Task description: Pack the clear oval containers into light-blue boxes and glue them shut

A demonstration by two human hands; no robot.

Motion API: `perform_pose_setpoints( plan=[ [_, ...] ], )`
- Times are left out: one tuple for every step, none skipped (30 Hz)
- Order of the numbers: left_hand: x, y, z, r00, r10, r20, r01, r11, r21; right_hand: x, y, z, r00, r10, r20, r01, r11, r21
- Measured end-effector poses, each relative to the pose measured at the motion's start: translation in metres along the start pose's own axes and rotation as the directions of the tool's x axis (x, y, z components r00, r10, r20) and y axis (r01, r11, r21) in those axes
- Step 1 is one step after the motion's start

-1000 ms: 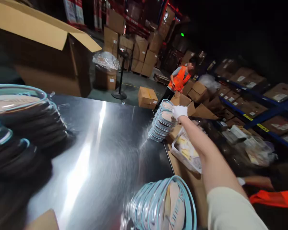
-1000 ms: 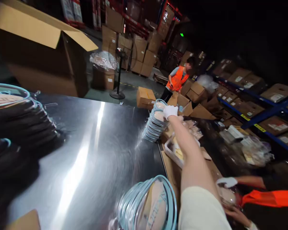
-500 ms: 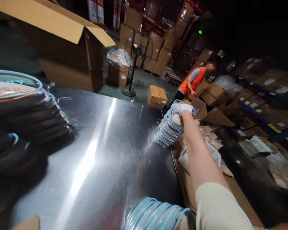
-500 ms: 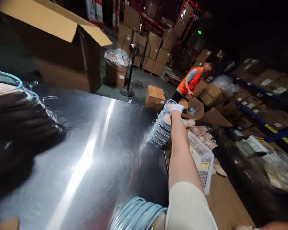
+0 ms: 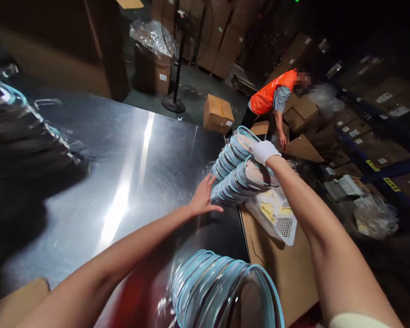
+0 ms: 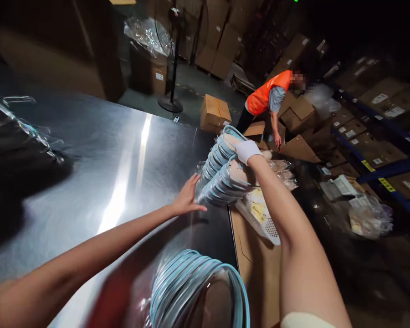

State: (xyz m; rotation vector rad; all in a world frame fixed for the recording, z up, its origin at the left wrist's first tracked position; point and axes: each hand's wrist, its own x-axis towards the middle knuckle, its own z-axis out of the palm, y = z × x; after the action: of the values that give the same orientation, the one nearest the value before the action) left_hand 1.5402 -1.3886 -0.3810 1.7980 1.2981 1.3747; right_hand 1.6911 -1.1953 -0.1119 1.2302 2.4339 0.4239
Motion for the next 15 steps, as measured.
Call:
perform_pose_setpoints(
  plan=[
    [0.003,0.004,0.015,0.999,0.028,-0.047,-0.028,0.999,-0.019,-0.015,-0.007,-0.002,0.999,-0.026,0.036,0.027,0.999,-0.023],
    [0.001,0.009,0.025,0.994,0.050,-0.100,-0.053,0.998,-0.033,-0.030,-0.013,-0.003,0.996,-0.057,0.065,0.059,0.997,-0.040],
    [-0.004,0.013,0.029,0.988,0.061,-0.143,-0.068,0.997,-0.044,-0.045,-0.020,-0.004,0.992,-0.091,0.082,0.095,0.994,-0.048],
    [-0.012,0.016,0.029,0.981,0.061,-0.183,-0.073,0.996,-0.055,-0.061,-0.027,-0.003,0.988,-0.126,0.095,0.131,0.990,-0.049],
    [-0.021,0.018,0.024,0.972,0.051,-0.229,-0.068,0.995,-0.069,-0.077,-0.033,-0.002,0.982,-0.161,0.097,0.166,0.985,-0.039],
    [-0.028,0.018,0.015,0.961,0.027,-0.275,-0.052,0.995,-0.085,-0.092,-0.040,0.000,0.977,-0.195,0.085,0.197,0.980,-0.018],
    [-0.034,0.016,0.005,0.950,-0.009,-0.313,-0.024,0.995,-0.099,-0.107,-0.046,0.002,0.972,-0.229,0.059,0.228,0.974,0.011],
    [-0.039,0.014,-0.006,0.939,-0.062,-0.339,0.019,0.992,-0.127,-0.122,-0.051,0.004,0.966,-0.257,0.020,0.256,0.966,0.045],
    [-0.041,0.010,-0.016,0.929,-0.126,-0.349,0.071,0.983,-0.168,-0.137,-0.056,0.006,0.961,-0.277,-0.026,0.278,0.957,0.082],
    [-0.042,0.007,-0.025,0.921,-0.192,-0.340,0.123,0.969,-0.213,-0.151,-0.060,0.007,0.955,-0.288,-0.069,0.295,0.948,0.118],
    [-0.041,0.003,-0.031,0.915,-0.251,-0.316,0.172,0.951,-0.258,-0.165,-0.062,0.009,0.951,-0.292,-0.103,0.305,0.940,0.152],
    [-0.040,0.000,-0.034,0.912,-0.299,-0.280,0.214,0.930,-0.298,-0.179,-0.063,0.010,0.950,-0.289,-0.121,0.308,0.933,0.184],
    [-0.038,-0.002,-0.035,0.913,-0.331,-0.237,0.245,0.912,-0.330,-0.192,-0.062,0.012,0.953,-0.275,-0.129,0.298,0.929,0.218],
    [-0.036,-0.003,-0.033,0.920,-0.345,-0.188,0.264,0.897,-0.355,-0.206,-0.060,0.016,0.962,-0.237,-0.133,0.264,0.931,0.253],
    [-0.035,-0.003,-0.030,0.928,-0.344,-0.139,0.273,0.887,-0.372,-0.219,-0.056,0.020,0.977,-0.167,-0.134,0.200,0.935,0.292]
  ],
)
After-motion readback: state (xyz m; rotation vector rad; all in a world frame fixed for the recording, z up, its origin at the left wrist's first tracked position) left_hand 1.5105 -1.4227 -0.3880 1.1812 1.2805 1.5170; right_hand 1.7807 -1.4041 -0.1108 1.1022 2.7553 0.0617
